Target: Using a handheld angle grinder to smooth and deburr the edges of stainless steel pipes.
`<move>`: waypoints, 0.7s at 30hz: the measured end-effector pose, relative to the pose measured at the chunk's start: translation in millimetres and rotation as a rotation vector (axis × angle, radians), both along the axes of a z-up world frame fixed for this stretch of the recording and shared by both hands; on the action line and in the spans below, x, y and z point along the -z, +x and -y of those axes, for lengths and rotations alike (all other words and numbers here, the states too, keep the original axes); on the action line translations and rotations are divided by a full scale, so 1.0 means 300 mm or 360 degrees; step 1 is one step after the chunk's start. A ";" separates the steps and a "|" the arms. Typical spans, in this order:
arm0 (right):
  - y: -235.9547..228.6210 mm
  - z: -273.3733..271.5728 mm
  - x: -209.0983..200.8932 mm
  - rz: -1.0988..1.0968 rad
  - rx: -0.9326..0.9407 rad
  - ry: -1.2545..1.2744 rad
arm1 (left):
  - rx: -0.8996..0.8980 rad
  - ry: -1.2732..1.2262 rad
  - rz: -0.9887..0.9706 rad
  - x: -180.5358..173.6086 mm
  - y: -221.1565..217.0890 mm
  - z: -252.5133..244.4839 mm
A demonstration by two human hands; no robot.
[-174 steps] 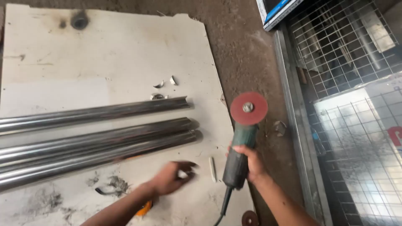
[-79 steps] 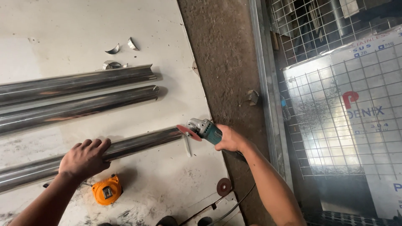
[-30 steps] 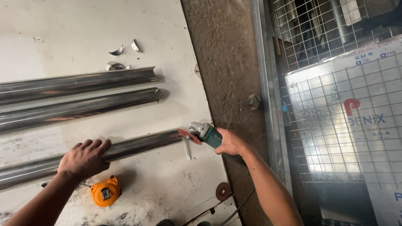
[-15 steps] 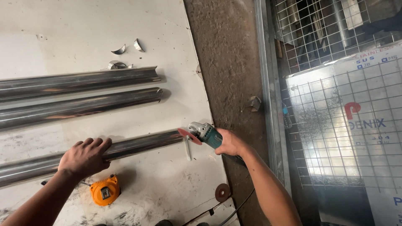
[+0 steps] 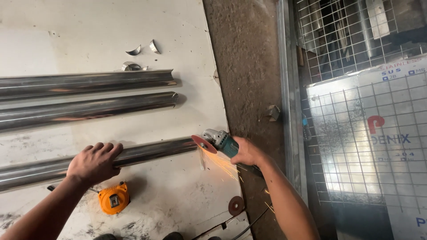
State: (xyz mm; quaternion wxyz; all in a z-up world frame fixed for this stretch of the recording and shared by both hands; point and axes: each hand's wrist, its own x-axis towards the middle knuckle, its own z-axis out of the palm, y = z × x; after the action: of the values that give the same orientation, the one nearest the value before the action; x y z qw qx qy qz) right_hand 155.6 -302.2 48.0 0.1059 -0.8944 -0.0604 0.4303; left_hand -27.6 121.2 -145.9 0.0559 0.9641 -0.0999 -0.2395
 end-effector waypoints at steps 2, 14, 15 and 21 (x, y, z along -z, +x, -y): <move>0.011 0.029 0.046 0.0016 -0.0002 0.0003 | -0.0010 -0.0005 0.0034 0.007 -0.008 -0.001; 0.004 -0.043 -0.022 -0.0087 0.0123 -0.0039 | -0.0044 -0.0021 0.0154 0.016 -0.024 0.002; 0.007 -0.042 -0.025 -0.0107 0.0131 -0.0031 | -0.0034 -0.0009 0.0204 0.018 -0.025 0.001; 0.025 -0.029 -0.014 -0.0149 0.0156 -0.0054 | -0.0004 0.0137 0.0090 -0.015 -0.017 0.013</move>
State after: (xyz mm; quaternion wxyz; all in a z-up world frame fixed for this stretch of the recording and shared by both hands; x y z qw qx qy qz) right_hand 163.1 -293.5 52.1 0.1144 -0.8769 -0.0041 0.4669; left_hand -32.7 117.4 -141.3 0.0118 0.9722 -0.0897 -0.2161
